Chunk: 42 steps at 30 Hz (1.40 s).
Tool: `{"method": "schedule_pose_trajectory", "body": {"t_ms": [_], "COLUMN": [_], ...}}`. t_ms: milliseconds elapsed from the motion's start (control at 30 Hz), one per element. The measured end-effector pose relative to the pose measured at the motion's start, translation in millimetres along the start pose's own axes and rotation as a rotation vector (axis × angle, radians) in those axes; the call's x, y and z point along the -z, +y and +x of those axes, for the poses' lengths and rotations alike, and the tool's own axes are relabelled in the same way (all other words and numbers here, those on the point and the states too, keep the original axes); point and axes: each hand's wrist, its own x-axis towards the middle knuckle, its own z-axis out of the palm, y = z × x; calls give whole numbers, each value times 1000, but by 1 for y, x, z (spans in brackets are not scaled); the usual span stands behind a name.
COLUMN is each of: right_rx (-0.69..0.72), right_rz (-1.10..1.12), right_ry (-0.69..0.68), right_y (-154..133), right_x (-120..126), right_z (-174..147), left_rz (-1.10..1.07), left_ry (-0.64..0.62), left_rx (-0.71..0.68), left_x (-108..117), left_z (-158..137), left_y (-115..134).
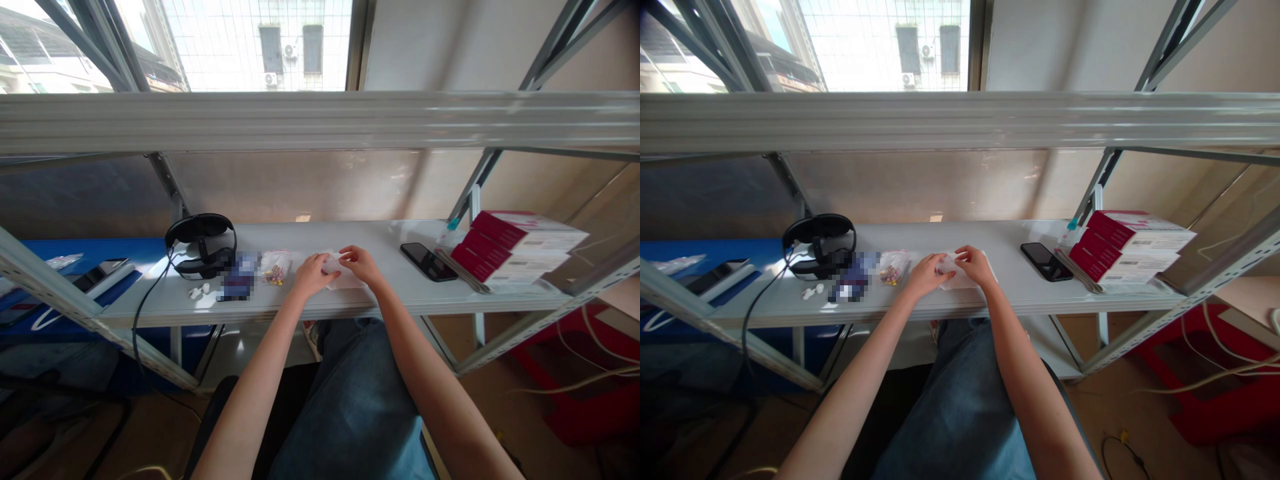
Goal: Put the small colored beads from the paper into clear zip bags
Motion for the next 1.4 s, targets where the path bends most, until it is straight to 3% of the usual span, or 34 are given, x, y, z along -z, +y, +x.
{"method": "schedule_pose_trajectory", "body": {"t_ms": [633, 1000, 1067, 1233, 1400], "right_rx": [91, 235, 233, 230, 123], "right_rz": [141, 292, 345, 465, 442], "right_ry": [-152, 90, 103, 121, 162], "right_y": [-12, -23, -25, -25, -26], "right_x": [-7, -2, -2, -5, -6], "right_z": [-5, -6, -7, -6, -4], "left_rz": [-70, -176, -305, -761, -1002], "left_ry": [69, 361, 316, 15, 18], "left_rx": [27, 61, 92, 151, 246], "left_x": [-1, 4, 3, -1, 4], "left_z": [1, 5, 6, 6, 5], "left_y": [-1, -2, -3, -3, 0]}}
